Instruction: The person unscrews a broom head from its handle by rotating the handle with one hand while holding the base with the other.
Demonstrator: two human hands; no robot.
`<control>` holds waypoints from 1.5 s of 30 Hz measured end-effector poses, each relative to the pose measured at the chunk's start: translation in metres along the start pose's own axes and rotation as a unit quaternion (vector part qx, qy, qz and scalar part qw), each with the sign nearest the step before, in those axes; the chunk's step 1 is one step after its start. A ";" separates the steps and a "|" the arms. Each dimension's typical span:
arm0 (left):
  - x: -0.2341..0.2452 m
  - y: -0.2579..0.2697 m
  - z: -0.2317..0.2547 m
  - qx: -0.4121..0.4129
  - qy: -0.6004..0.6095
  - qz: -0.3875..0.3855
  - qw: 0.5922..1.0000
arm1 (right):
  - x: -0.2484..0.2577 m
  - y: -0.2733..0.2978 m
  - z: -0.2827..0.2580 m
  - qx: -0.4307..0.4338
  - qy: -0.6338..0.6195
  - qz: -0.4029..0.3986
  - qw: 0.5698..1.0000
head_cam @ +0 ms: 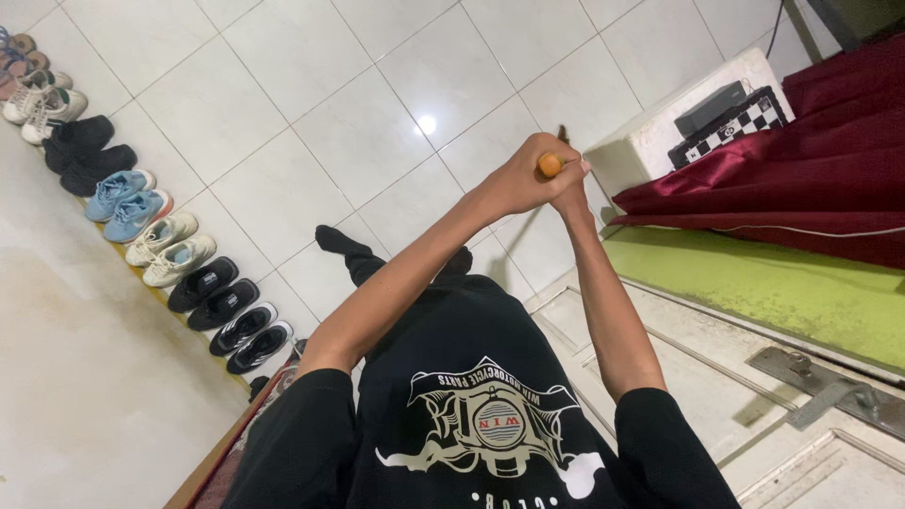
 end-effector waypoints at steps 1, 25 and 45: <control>-0.001 -0.001 0.002 0.000 0.000 -0.001 1.000 | -0.001 0.000 0.002 0.000 -0.001 0.001 1.000; 0.126 0.024 0.040 0.032 -0.057 -0.055 0.996 | -0.112 -0.040 -0.077 -0.053 -0.006 0.005 0.999; 0.287 0.045 0.085 0.061 -0.098 -0.113 0.987 | -0.251 -0.097 -0.178 -0.048 -0.093 0.031 0.994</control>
Point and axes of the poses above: each hand's wrist, its own y-axis away from the middle knuckle, its own x-axis out of the back of the hand, z = x × y, the point moved 2 cm from there along -y, towards the middle knuckle, and after that the axes turned 3 degrees about y, right-handed, at the moved point
